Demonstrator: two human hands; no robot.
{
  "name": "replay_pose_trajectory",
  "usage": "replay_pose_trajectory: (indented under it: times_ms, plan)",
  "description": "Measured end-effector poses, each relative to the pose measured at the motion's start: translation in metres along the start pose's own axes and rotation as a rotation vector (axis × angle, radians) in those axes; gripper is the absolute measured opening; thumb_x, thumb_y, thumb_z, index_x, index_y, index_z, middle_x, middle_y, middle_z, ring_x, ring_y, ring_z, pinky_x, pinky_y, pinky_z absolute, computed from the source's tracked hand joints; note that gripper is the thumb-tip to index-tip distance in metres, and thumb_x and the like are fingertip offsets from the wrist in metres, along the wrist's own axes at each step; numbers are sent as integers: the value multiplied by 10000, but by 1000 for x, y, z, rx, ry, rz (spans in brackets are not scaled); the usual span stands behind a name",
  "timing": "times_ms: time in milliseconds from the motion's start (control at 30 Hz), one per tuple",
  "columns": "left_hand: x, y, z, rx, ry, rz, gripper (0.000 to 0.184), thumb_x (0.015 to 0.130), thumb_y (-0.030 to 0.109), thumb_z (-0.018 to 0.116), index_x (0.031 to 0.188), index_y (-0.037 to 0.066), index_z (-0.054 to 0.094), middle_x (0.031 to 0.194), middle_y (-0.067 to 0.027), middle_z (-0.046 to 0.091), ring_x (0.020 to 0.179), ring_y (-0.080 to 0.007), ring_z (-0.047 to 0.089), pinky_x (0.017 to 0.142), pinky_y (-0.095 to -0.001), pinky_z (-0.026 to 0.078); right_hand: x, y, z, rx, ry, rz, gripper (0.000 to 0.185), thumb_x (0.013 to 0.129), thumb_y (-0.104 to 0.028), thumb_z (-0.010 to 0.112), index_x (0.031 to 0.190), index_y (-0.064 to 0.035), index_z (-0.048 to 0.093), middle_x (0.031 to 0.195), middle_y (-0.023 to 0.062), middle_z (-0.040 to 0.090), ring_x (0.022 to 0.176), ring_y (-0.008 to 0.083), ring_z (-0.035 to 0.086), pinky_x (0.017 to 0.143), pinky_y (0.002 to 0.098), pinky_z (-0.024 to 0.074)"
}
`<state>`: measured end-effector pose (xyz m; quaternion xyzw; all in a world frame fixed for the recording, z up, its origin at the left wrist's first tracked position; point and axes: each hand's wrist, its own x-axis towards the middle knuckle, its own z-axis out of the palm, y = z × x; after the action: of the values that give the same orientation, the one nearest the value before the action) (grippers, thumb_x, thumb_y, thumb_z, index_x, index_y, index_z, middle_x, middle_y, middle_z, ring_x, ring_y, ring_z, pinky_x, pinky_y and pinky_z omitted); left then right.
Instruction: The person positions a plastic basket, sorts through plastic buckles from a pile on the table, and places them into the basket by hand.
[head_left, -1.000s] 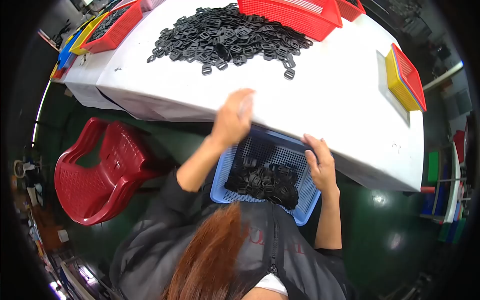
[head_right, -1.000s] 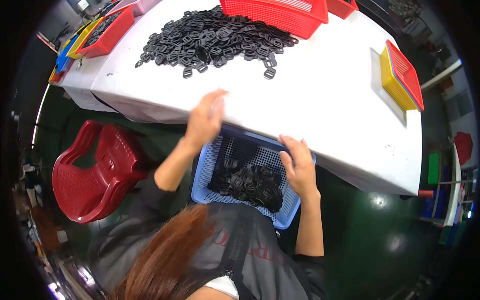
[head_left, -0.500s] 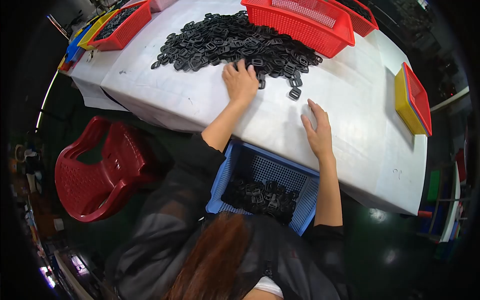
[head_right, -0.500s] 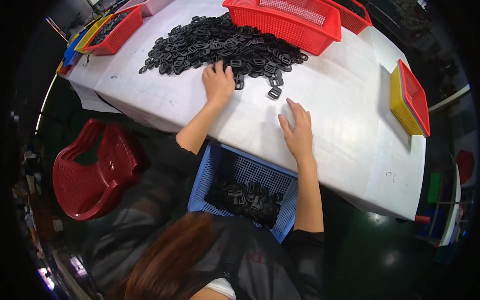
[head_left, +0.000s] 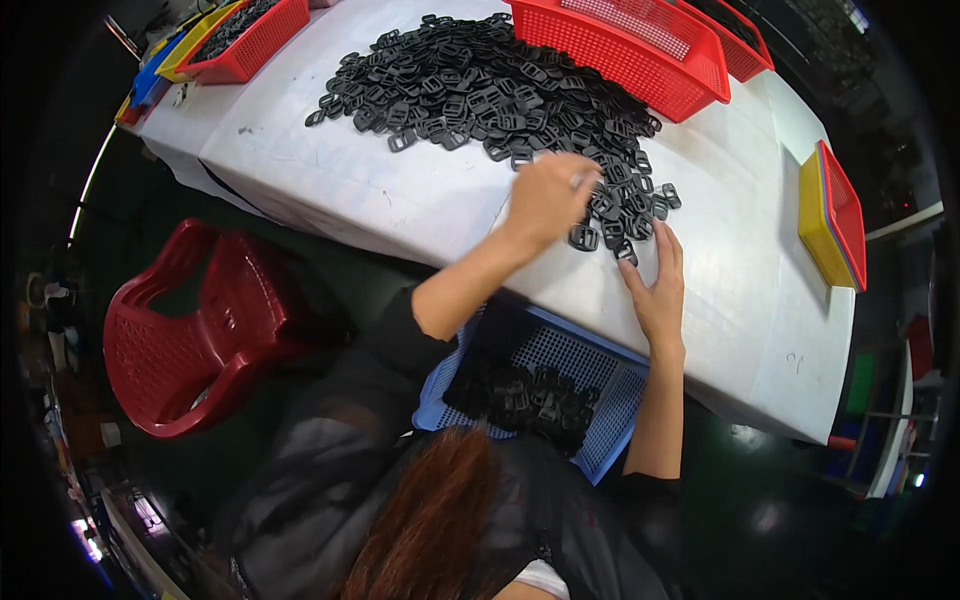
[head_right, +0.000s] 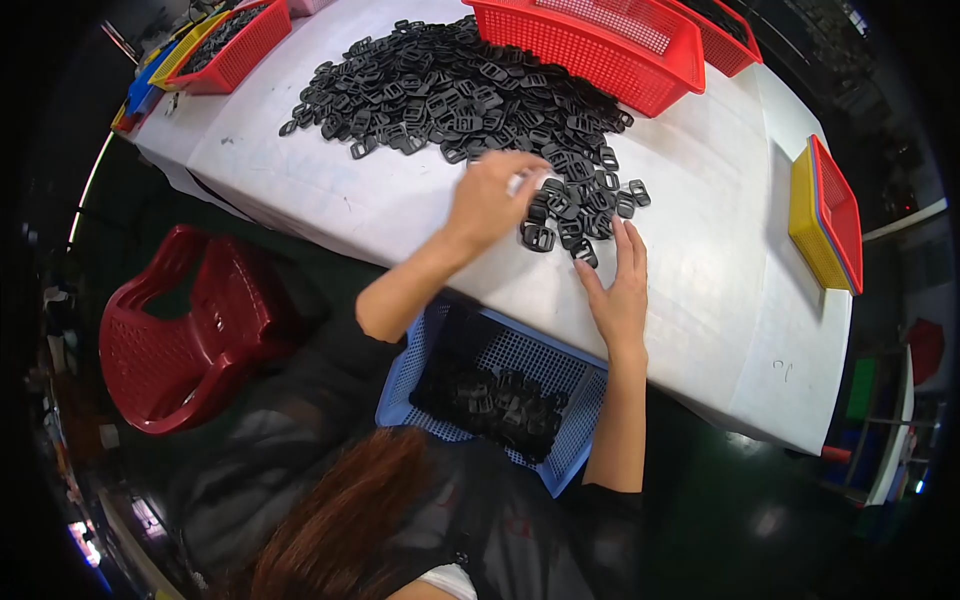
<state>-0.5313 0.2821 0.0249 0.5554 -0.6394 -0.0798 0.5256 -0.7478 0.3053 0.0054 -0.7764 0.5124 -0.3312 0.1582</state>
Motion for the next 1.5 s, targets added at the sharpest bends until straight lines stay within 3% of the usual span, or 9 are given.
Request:
replay_pose_trajectory:
  times_ms: [167, 433, 600, 733, 967, 1100, 1267, 1367, 1500]
  plan:
    - [48, -103, -80, 709, 258, 107, 118, 800, 158, 693, 914, 184, 687, 955, 23, 628, 940, -221, 570, 765, -396, 419, -5, -5, 1, -5, 35, -10, 609, 826, -188, 710, 1374, -75, 469, 1387, 201, 450, 1271, 361, 450, 1047, 418, 386]
    - [75, -149, -95, 908, 57, 196, 122, 795, 175, 698, 907, 186, 650, 970, 38, 574, 993, -200, 525, 796, -392, 400, -5, -6, 1, -8, 48, -11, 566, 831, -179, 703, 1347, -71, 498, 1371, 179, 468, 1255, 351, 466, 1030, 420, 401]
    - [93, -144, -106, 600, 54, 211, 60, 850, 141, 627, 903, 113, 625, 864, -53, 645, 900, -267, 594, 732, -442, 440, -7, -7, -2, 9, 87, -8, 506, 824, -133, 702, 1301, -79, 542, 1348, 158, 486, 1233, 341, 483, 1013, 413, 415]
    - [89, -102, -101, 839, -81, 188, 53, 862, 124, 604, 902, 105, 632, 826, -59, 653, 825, -295, 615, 730, -439, 472, -7, -5, -1, -54, 224, -91, 382, 830, -87, 685, 1206, -69, 617, 1252, 147, 561, 1175, 324, 526, 978, 406, 433]
    - [0, 52, -5, -194, -625, 124, 140, 833, 8, 645, 965, 17, 597, 841, -119, 667, 794, -248, 664, 716, -334, 510, -8, -47, -19, 452, 261, 61, 193, 822, -63, 702, 1008, -11, 692, 902, 123, 694, 743, 217, 667, 693, 314, 512]
    - [-17, 87, 31, -300, -640, -15, 156, 838, 33, 680, 949, 28, 570, 813, -59, 664, 774, -144, 660, 688, -288, 510, -25, -27, -53, 539, 249, 300, 136, 820, -66, 703, 936, 4, 706, 837, 108, 710, 772, 182, 681, 681, 294, 519]
    - [-31, 110, 78, -339, -668, 51, 186, 838, 62, 698, 976, 26, 578, 878, -79, 693, 803, -162, 683, 649, -262, 515, -45, 13, -96, 512, 124, 415, 163, 827, -27, 687, 980, 28, 700, 854, 83, 711, 750, 125, 648, 709, 248, 522]
    - [-33, 112, 78, -313, -488, 207, 325, 834, 72, 703, 1133, 41, 579, 1012, -102, 691, 941, -202, 659, 725, -295, 510, -54, 103, -139, 236, 496, 491, 165, 834, -16, 636, 977, 34, 702, 832, 91, 710, 757, 146, 645, 718, 284, 517]
    - [-35, 88, 29, -187, -349, 165, 221, 817, 5, 688, 1034, 40, 670, 1026, -92, 692, 929, -211, 643, 761, -300, 502, -82, 217, -214, -121, 644, 599, 197, 814, -49, 683, 1004, -13, 718, 846, 104, 723, 767, 167, 699, 721, 286, 549]
